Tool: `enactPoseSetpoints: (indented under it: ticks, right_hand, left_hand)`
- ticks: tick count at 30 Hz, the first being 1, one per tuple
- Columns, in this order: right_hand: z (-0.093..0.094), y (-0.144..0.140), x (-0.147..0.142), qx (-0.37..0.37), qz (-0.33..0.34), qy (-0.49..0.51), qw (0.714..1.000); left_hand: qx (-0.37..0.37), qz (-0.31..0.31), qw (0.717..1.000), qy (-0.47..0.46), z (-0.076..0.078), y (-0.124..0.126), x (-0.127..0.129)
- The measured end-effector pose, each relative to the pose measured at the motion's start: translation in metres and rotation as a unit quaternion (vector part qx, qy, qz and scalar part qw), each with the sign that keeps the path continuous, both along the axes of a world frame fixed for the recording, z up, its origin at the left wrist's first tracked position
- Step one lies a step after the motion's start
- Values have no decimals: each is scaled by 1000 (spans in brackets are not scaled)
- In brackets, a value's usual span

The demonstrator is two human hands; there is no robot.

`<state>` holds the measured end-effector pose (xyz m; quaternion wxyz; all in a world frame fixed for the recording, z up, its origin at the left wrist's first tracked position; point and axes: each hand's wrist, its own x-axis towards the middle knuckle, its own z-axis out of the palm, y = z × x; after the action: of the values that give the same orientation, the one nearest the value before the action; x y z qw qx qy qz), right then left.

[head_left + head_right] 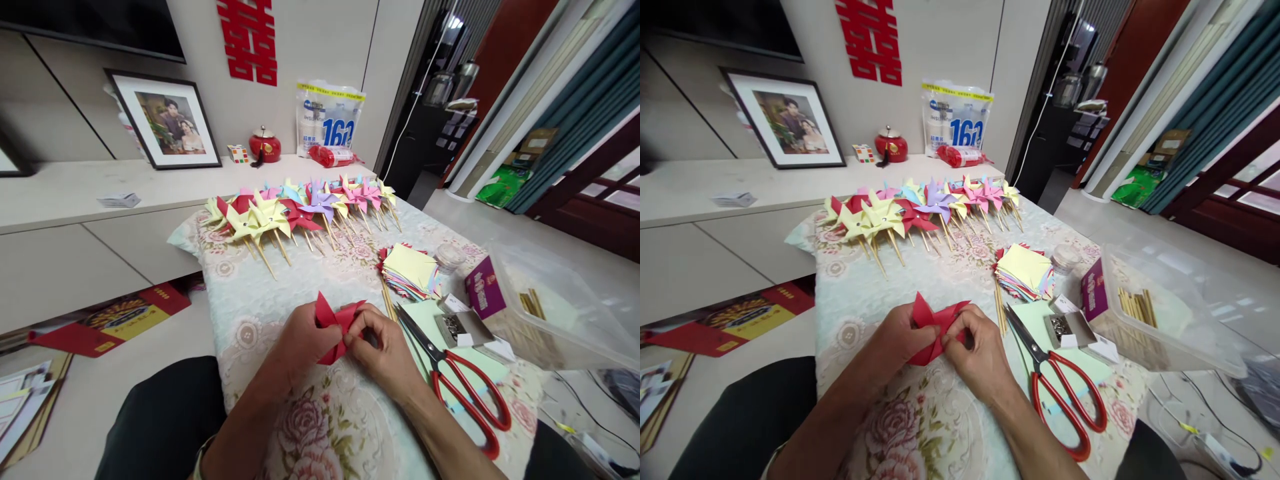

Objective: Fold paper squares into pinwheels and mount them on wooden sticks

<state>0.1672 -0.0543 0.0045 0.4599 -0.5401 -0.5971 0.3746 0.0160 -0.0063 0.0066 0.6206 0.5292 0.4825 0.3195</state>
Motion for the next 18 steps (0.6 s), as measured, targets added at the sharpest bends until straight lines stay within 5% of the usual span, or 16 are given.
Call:
enactPoseSetpoints:
  ticks: [7, 14, 18]
  right_hand:
    - [7, -1, 3, 24, -72, 25, 997]
    - [14, -7, 7, 63, -99, -37, 992]
    - [28, -20, 35, 89, -122, -137, 979]
  left_hand:
    - [-18, 64, 995, -74, 4, 2, -3]
    - [-21, 113, 984, -137, -16, 10, -6]
    - [-49, 121, 976, -172, -15, 9, -3]
